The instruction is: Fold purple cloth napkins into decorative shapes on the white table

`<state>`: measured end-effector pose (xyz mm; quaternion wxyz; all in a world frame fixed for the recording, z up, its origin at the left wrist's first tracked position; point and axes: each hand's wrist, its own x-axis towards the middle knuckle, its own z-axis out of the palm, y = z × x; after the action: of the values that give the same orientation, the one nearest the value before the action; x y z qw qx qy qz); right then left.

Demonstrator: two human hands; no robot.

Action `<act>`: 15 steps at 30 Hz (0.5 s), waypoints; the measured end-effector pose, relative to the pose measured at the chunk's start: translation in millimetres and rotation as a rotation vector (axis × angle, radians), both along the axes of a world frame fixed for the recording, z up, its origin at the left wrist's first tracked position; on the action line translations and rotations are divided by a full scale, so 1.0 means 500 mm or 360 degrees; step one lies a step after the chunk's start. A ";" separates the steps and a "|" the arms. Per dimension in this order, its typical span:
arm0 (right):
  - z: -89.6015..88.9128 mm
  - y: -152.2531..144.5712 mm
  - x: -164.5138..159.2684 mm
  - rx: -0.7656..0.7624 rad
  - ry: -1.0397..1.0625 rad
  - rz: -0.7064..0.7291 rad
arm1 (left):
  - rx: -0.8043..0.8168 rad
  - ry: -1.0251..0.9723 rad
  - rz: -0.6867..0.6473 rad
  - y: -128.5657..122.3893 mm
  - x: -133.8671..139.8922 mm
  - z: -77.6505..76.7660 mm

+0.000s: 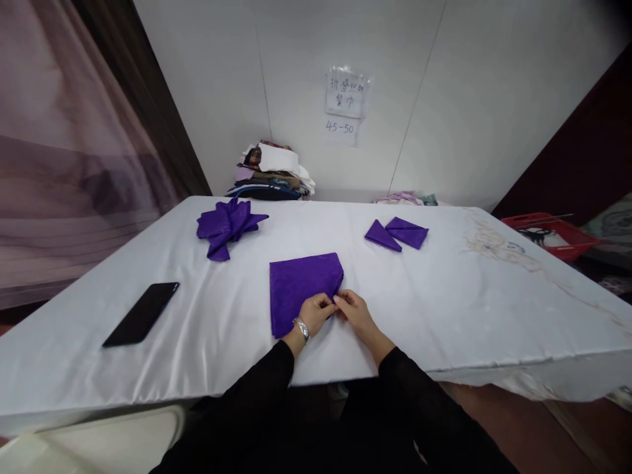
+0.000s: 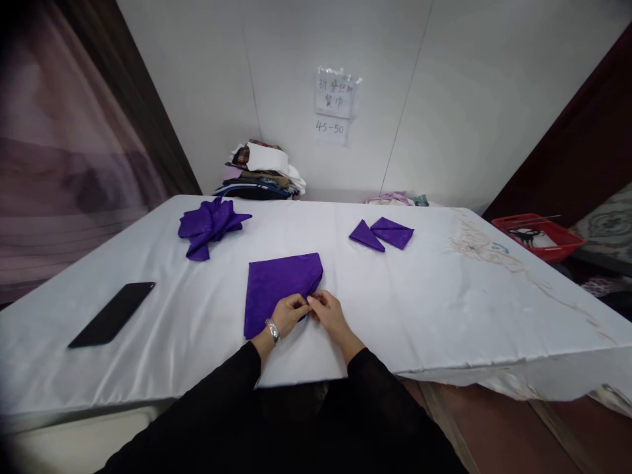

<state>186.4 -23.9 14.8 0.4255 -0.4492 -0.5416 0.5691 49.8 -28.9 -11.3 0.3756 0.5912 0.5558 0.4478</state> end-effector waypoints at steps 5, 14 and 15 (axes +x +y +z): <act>-0.024 0.002 -0.006 0.0116 -0.0035 -0.0024 | 0.0035 0.0058 -0.0101 -0.005 -0.005 0.017; -0.032 0.008 -0.019 0.0099 -0.0008 -0.0192 | 0.0093 0.0028 -0.0071 -0.008 -0.016 0.036; -0.032 0.007 -0.019 0.0082 0.0020 -0.0213 | 0.0103 0.0012 0.0010 -0.007 -0.019 0.035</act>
<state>177.0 -20.3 -1.4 0.4775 -0.4697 -0.5220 0.5281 40.5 -32.4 6.2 0.3528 0.6029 0.5443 0.4645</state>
